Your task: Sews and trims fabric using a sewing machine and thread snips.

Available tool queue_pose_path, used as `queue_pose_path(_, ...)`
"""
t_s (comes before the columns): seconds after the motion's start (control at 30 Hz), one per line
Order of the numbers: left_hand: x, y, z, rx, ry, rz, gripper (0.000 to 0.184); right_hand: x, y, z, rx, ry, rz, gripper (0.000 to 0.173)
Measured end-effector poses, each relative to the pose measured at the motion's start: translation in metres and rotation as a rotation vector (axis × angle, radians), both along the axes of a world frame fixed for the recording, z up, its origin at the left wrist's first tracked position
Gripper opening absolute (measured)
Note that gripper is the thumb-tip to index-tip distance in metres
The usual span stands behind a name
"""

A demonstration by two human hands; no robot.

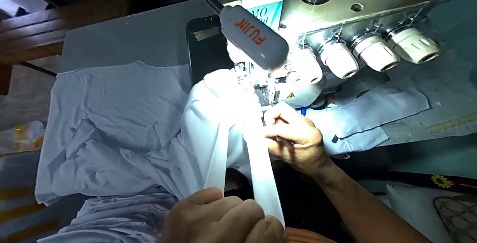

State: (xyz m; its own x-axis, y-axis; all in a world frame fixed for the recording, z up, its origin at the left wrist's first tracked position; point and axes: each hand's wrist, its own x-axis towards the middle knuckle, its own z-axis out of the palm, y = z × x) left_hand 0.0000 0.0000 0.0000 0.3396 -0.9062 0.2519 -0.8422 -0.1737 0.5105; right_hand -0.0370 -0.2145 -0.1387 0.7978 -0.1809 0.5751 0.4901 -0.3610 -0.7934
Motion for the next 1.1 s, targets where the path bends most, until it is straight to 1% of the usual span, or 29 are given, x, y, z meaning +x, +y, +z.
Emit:
queue_pose_path(0.1, 0.000, -0.008, -0.011, -0.033, -0.031, 0.042, 0.018, 0.017, -0.001, 0.001, 0.010, -0.071, -0.002, 0.007)
queue_pose_path(0.17, -0.003, -0.012, -0.015, -0.040, -0.045, 0.031, 0.018, 0.020, -0.002, 0.002, -0.003, -0.091, 0.007, 0.008)
queue_pose_path(0.3, -0.016, -0.015, -0.015, 0.071, -0.086, 0.015, 0.019, 0.004, -0.006, 0.004, -0.047, -0.047, 0.004, 0.008)
queue_pose_path(0.37, -0.014, -0.016, -0.019, 0.118, -0.103, 0.002, 0.021, 0.002, -0.006, 0.001, -0.057, -0.045, -0.010, 0.008)
queue_pose_path(0.5, 0.000, -0.025, -0.028, 0.058, -0.152, 0.005, 0.021, 0.022, -0.007, 0.002, -0.095, -0.106, -0.035, 0.010)
queue_pose_path(0.67, 0.008, -0.034, -0.034, 0.016, -0.255, 0.041, 0.023, 0.031, -0.008, 0.008, -0.183, -0.027, -0.109, 0.017)
queue_pose_path(0.77, 0.012, -0.039, -0.039, 0.020, -0.288, 0.072, 0.024, 0.025, -0.001, 0.009, -0.215, -0.029, -0.204, 0.018)
queue_pose_path(0.8, 0.012, -0.040, -0.041, 0.013, -0.308, 0.092, 0.024, 0.020, 0.005, 0.006, -0.165, -0.056, -0.248, 0.018)
queue_pose_path(0.87, 0.004, -0.042, -0.041, 0.007, -0.380, 0.154, 0.025, 0.006, 0.020, -0.005, 0.007, -0.063, -0.346, 0.009)
queue_pose_path(0.9, -0.003, -0.042, -0.039, 0.006, -0.412, 0.193, 0.025, -0.002, 0.029, -0.012, 0.090, 0.008, -0.355, 0.007)
queue_pose_path(0.93, -0.010, -0.043, -0.037, 0.006, -0.436, 0.227, 0.025, -0.011, 0.037, -0.013, 0.184, 0.157, -0.286, 0.008)
queue_pose_path(0.97, -0.016, -0.044, -0.035, 0.008, -0.453, 0.251, 0.025, -0.018, 0.041, -0.004, 0.313, 0.386, -0.124, 0.015)
queue_pose_path(1.0, -0.021, -0.047, -0.033, 0.024, -0.470, 0.264, 0.024, -0.019, 0.039, 0.013, 0.497, 0.647, 0.110, 0.021)
queue_pose_path(1.03, -0.025, -0.052, -0.030, 0.055, -0.505, 0.270, 0.023, -0.017, 0.037, 0.028, 0.659, 0.838, 0.313, 0.021)
queue_pose_path(1.07, -0.028, -0.054, -0.029, 0.089, -0.527, 0.270, 0.024, -0.015, 0.039, 0.031, 0.792, 0.994, 0.458, 0.019)
queue_pose_path(1.1, -0.030, -0.055, -0.031, 0.119, -0.535, 0.268, 0.025, -0.016, 0.046, 0.019, 0.913, 1.087, 0.543, 0.018)
